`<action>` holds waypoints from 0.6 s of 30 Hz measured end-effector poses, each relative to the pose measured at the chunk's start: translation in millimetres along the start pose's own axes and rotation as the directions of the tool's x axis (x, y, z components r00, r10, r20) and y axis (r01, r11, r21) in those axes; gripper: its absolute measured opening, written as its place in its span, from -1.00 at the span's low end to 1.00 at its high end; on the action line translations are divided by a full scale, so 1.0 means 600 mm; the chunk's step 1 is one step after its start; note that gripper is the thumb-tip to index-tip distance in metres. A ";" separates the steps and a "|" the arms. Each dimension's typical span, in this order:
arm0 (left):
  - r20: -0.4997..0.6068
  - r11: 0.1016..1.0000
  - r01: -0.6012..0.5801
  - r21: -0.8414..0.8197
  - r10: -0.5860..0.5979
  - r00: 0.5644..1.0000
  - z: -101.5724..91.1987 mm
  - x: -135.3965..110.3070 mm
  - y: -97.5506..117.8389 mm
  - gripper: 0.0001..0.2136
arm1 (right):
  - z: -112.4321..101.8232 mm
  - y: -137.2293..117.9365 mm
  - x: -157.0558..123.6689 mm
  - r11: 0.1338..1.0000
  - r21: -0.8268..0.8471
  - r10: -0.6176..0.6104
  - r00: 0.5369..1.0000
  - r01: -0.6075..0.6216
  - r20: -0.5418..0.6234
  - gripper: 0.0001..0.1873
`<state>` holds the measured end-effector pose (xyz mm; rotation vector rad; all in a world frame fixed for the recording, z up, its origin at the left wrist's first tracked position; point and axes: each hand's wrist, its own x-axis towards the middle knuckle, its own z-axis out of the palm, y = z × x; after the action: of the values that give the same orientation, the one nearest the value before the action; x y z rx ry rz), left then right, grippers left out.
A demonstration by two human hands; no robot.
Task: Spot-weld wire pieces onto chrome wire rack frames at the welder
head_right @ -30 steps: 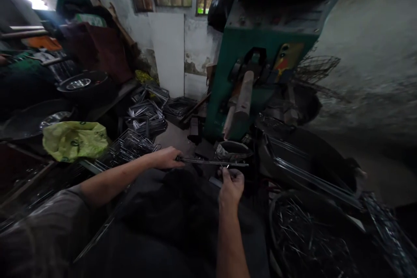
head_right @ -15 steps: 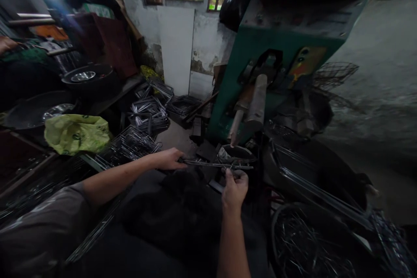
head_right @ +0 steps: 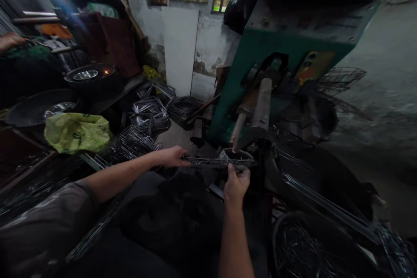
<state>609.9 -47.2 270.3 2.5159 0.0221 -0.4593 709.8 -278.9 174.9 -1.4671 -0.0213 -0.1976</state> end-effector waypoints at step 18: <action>0.014 0.980 0.088 -0.179 -0.087 0.996 -0.007 0.021 -0.002 -0.69 | 0.017 -0.012 0.049 0.998 -0.041 -0.050 0.998 0.052 0.041 -0.56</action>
<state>623.3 -45.1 268.8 2.3431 0.1650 -0.4777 738.7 -272.7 187.0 -1.5131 -0.0876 -0.2112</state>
